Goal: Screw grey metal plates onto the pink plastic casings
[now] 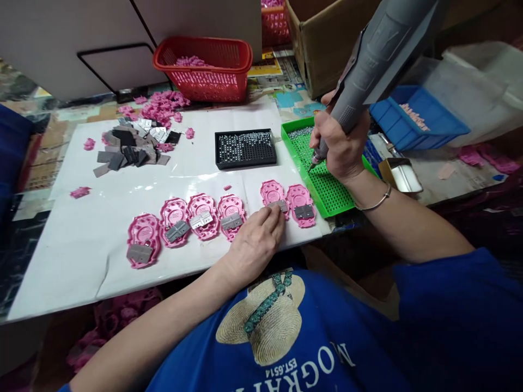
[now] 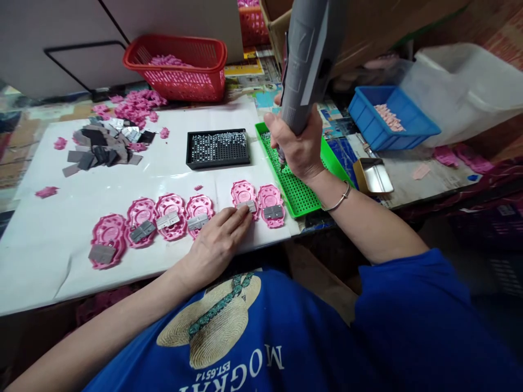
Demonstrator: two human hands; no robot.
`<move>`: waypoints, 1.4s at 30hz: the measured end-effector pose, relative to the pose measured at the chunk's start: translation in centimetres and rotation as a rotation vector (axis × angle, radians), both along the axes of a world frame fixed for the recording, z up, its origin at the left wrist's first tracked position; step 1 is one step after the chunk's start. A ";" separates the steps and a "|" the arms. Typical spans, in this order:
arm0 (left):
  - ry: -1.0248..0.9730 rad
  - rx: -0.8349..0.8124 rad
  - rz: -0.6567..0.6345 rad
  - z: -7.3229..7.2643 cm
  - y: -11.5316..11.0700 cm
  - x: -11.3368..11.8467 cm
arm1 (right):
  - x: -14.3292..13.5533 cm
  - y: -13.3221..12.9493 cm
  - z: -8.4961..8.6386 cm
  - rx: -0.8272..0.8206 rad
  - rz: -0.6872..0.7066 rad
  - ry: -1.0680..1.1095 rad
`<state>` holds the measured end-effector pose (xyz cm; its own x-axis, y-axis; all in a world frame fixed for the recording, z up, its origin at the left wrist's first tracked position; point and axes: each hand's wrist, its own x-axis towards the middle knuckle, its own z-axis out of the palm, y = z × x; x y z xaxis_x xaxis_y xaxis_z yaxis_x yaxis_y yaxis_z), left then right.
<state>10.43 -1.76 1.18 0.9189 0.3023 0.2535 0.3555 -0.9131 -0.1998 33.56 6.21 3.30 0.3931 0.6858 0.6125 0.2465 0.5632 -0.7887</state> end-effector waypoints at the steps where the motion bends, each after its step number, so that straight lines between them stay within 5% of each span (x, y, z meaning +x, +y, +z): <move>1: 0.021 0.000 0.000 0.0 -0.1 0.0 | 0.0 0.0 0.0 0.003 0.001 -0.011; 13: 0.213 -0.107 0.072 0.7 -1.8 0.5 | -1.6 -1.2 4.0 0.192 0.082 -0.004; 20: 0.104 -0.049 0.052 0.1 -1.6 -0.1 | 0.0 -0.3 1.8 0.018 -0.033 0.012; 28: 0.075 -0.047 0.054 -0.1 -1.6 0.0 | 1.0 -0.1 0.5 -0.124 -0.005 -0.009; 42: 0.052 -0.042 0.063 -0.1 -1.6 -0.1 | 1.0 0.1 0.1 -0.103 -0.014 -0.005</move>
<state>10.36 -3.39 1.06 0.9092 0.3696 0.1917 0.4030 -0.8970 -0.1816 34.52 6.34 3.37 0.3998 0.7399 0.5410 0.2581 0.4755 -0.8410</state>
